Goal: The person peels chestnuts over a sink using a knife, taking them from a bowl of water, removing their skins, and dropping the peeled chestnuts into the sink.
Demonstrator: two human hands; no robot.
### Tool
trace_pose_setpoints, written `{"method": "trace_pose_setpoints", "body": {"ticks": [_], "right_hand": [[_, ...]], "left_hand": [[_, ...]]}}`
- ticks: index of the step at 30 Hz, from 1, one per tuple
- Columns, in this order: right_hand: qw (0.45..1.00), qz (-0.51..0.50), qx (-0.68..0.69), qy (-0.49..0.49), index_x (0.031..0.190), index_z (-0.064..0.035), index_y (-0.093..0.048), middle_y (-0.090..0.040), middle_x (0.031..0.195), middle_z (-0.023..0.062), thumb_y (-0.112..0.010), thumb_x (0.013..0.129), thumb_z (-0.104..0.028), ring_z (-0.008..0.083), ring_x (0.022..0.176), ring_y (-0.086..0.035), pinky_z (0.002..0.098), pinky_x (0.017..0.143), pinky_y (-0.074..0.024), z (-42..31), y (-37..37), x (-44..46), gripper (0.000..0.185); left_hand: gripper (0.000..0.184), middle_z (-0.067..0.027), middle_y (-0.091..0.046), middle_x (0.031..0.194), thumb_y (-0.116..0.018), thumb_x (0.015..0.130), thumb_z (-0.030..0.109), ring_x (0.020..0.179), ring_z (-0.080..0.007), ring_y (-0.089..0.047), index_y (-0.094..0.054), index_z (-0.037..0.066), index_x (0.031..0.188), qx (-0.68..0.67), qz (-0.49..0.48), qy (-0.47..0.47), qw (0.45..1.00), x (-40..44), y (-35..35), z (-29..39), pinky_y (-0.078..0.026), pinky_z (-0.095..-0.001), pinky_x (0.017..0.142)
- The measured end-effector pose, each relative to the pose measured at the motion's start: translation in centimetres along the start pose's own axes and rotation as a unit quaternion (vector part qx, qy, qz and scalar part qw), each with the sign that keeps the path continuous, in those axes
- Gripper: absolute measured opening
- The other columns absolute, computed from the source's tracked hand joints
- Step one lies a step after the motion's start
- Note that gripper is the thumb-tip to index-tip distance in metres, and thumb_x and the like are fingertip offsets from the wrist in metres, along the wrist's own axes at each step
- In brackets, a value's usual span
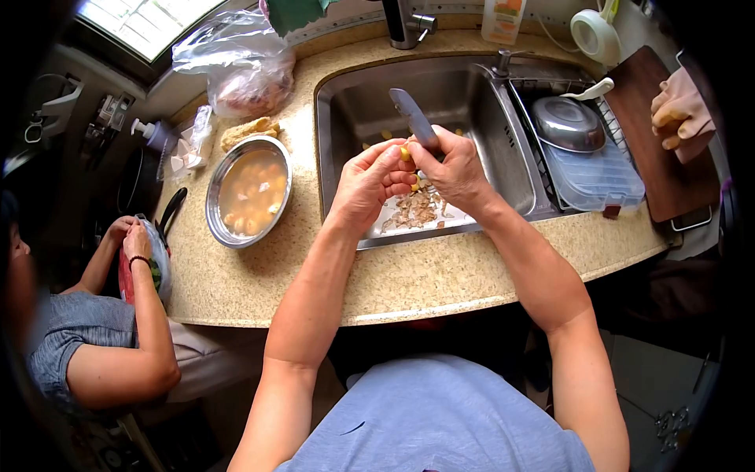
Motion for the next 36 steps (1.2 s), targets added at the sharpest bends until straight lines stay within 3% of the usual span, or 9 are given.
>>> {"method": "trace_pose_setpoints", "body": {"ticks": [11, 13, 16, 18, 22, 28, 36], "right_hand": [[0.977, 0.034, 0.170, -0.123, 0.093, -0.0007, -0.065, -0.067, 0.075, 0.0011, -0.062, 0.098, -0.018, 0.0049, 0.065, -0.058, 0.0236, 0.058, -0.0472, 0.7, 1.1, 0.6, 0.018], [0.983, 0.051, 0.145, -0.104, 0.094, -0.0011, -0.066, -0.067, 0.075, 0.0011, -0.063, 0.097, -0.017, 0.0055, 0.066, -0.058, 0.0242, 0.060, -0.0482, 1.1, 1.3, 0.9, 0.016], [0.991, 0.044, 0.085, -0.090, 0.107, -0.0019, -0.067, -0.069, 0.080, 0.0017, -0.065, 0.097, -0.016, 0.0027, 0.061, -0.058, 0.0191, 0.054, -0.0474, 1.4, 1.4, 1.0, 0.017], [0.995, -0.009, 0.013, -0.100, 0.111, -0.0007, -0.070, -0.073, 0.088, 0.0046, -0.067, 0.095, -0.014, 0.0070, 0.075, -0.065, 0.0233, 0.067, -0.0525, 1.3, 0.9, 0.7, 0.021], [0.998, -0.033, 0.039, -0.038, 0.104, -0.0010, -0.072, -0.073, 0.081, 0.0086, -0.070, 0.091, -0.015, 0.0104, 0.076, -0.067, 0.0285, 0.067, -0.0528, 1.1, 0.2, 0.4, 0.019], [0.998, -0.046, 0.032, -0.016, 0.099, -0.0002, -0.074, -0.070, 0.075, 0.0068, -0.073, 0.089, -0.018, 0.0097, 0.072, -0.065, 0.0284, 0.064, -0.0514, 0.6, -0.1, 0.2, 0.020], [0.997, -0.046, 0.017, -0.063, 0.094, 0.0006, -0.072, -0.067, 0.072, 0.0054, -0.071, 0.092, -0.021, 0.0073, 0.066, -0.058, 0.0290, 0.060, -0.0476, 0.9, 0.2, 0.4, 0.022]], "left_hand": [[0.035, -0.0147, -0.070, 0.107, -0.063, 0.098, 0.010, 0.089, -0.0183, -0.071, -0.059, -0.001, 0.130, 0.024, 0.008, -0.065, 0.998, 0.0, -0.1, 0.6, -0.061, -0.0285, 0.079], [0.037, -0.0157, -0.069, 0.108, -0.064, 0.097, 0.008, 0.091, -0.0191, -0.072, -0.058, -0.001, 0.132, 0.024, 0.021, -0.076, 0.997, 0.1, 0.2, 0.7, -0.061, -0.0292, 0.082], [0.038, -0.0144, -0.069, 0.109, -0.067, 0.094, 0.006, 0.094, -0.0197, -0.071, -0.059, -0.001, 0.130, 0.042, 0.048, -0.094, 0.994, 0.2, 0.4, 0.8, -0.061, -0.0302, 0.083], [0.037, -0.0129, -0.069, 0.112, -0.071, 0.091, 0.006, 0.097, -0.0202, -0.071, -0.061, -0.001, 0.126, 0.086, 0.060, -0.121, 0.987, 0.0, 0.2, 0.9, -0.061, -0.0305, 0.084], [0.037, -0.0108, -0.070, 0.112, -0.075, 0.089, 0.008, 0.099, -0.0184, -0.070, -0.062, -0.001, 0.123, 0.137, 0.061, -0.136, 0.979, -0.1, -0.1, 0.9, -0.060, -0.0287, 0.084], [0.031, -0.0078, -0.074, 0.095, -0.077, 0.087, 0.006, 0.086, -0.0111, -0.071, -0.067, -0.004, 0.115, 0.316, 0.110, -0.201, 0.921, 0.1, 0.1, 0.4, -0.059, -0.0237, 0.076], [0.029, -0.0087, -0.074, 0.096, -0.075, 0.088, 0.001, 0.088, -0.0117, -0.071, -0.067, -0.005, 0.115, 0.249, 0.046, -0.161, 0.954, -0.1, -0.2, 0.7, -0.060, -0.0243, 0.080]]}}
Point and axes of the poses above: each hand's wrist, its own x-axis towards the middle knuckle, its own y-axis out of the back of the hand, z = x × y, the point moved 3 cm from there along x, towards the middle knuckle
